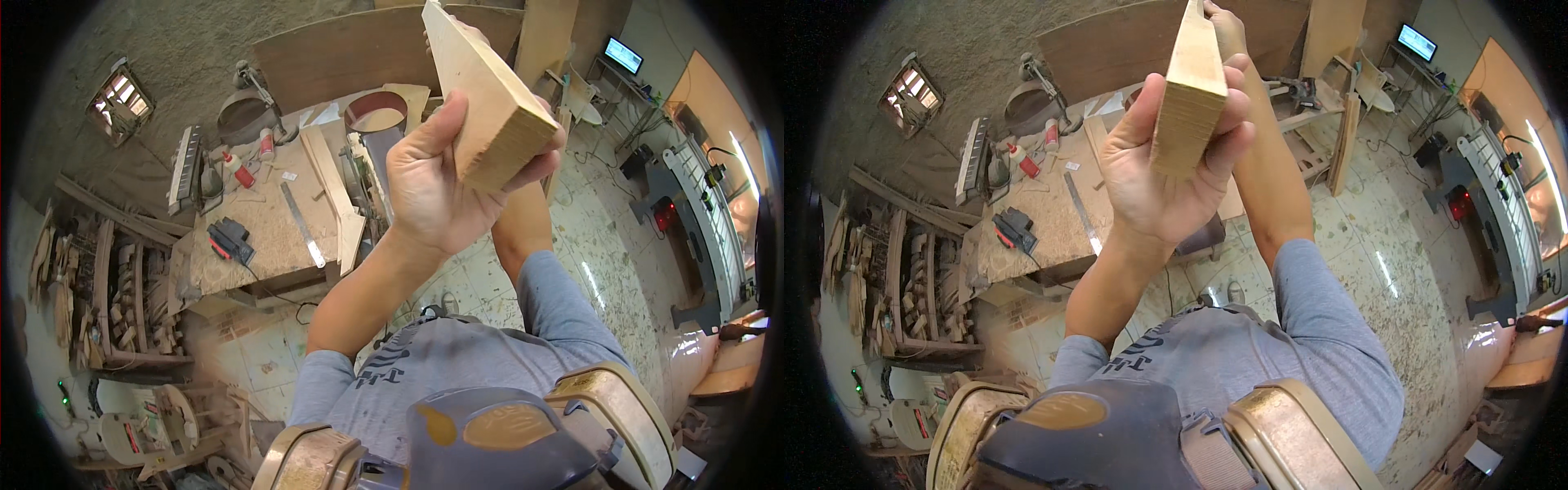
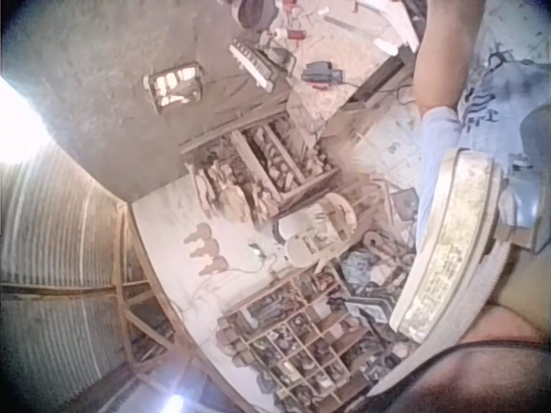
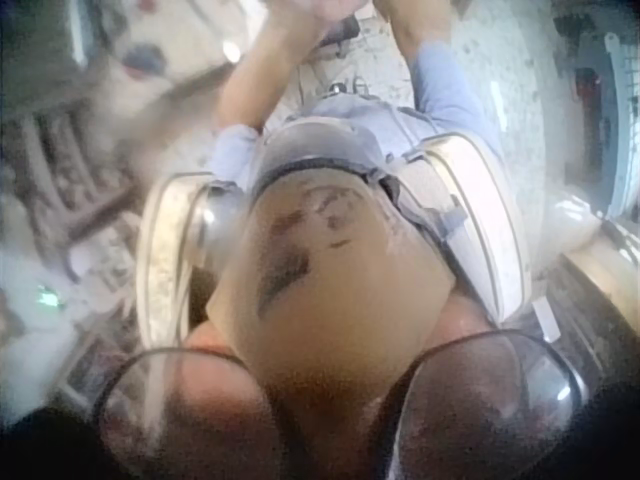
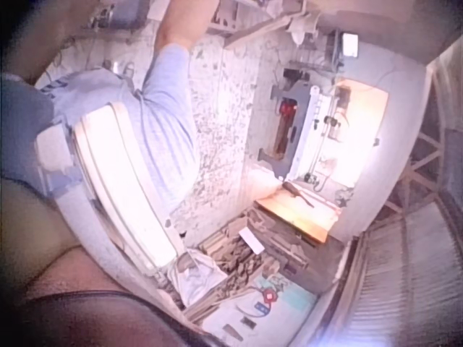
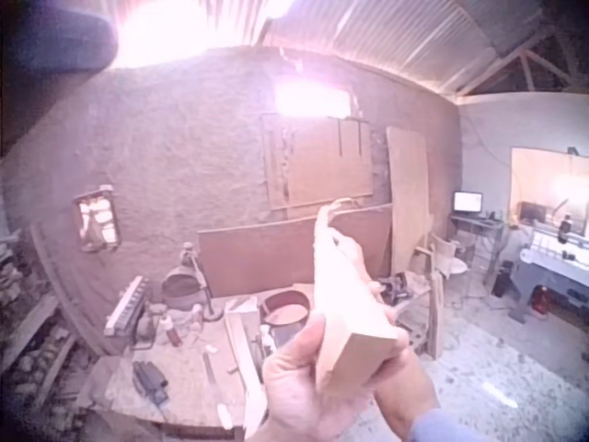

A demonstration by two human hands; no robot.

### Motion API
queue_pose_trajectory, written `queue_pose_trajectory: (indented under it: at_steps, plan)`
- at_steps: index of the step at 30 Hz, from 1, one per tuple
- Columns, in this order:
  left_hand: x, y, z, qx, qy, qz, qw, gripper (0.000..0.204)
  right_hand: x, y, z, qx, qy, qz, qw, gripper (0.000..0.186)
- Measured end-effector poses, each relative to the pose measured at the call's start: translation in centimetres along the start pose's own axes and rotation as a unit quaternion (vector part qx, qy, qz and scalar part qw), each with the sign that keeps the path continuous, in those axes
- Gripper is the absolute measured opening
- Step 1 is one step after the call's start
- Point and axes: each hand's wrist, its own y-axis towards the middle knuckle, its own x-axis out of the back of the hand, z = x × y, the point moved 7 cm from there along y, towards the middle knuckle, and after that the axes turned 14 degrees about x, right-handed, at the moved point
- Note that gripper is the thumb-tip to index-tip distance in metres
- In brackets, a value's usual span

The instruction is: The person sands the wooden guitar neck using a belt sander, turning the neck to sand different sides and checking the surface by hand.

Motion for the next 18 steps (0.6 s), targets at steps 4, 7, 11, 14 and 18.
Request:
queue_pose_trajectory:
  at_steps: [4, 7, 11, 14, 18]
  plan:
    - [0.3, 0.5, 0.5, -0.002, 0.03, -0.049, 0.998, 0.067, -1.3, -0.6, 0.2, -0.028, 0.061, -0.005, 0.998, 0.057]
    - [-0.1, 0.6, 0.6, -0.01, 0.057, -0.044, 0.997, 0.067, -1.9, -0.6, 0.5, -0.041, 0.097, -0.008, 0.994, 0.058]
    - [0.0, 0.4, 0.5, -0.015, 0.05, -0.045, 0.998, 0.068, -2.8, -1.9, 0.4, -0.06, 0.141, -0.011, 0.988, 0.058]
    - [0.0, 0.6, 1.0, 0.003, 0.062, -0.022, 0.998, 0.069, -2.7, -2.5, 0.9, -0.067, 0.156, -0.01, 0.986, 0.059]
    - [3.7, -1.3, 1.4, 0.024, 0.092, -0.047, 0.994, 0.068, -3.5, -5.1, 1.6, -0.107, 0.153, 0.018, 0.982, 0.06]
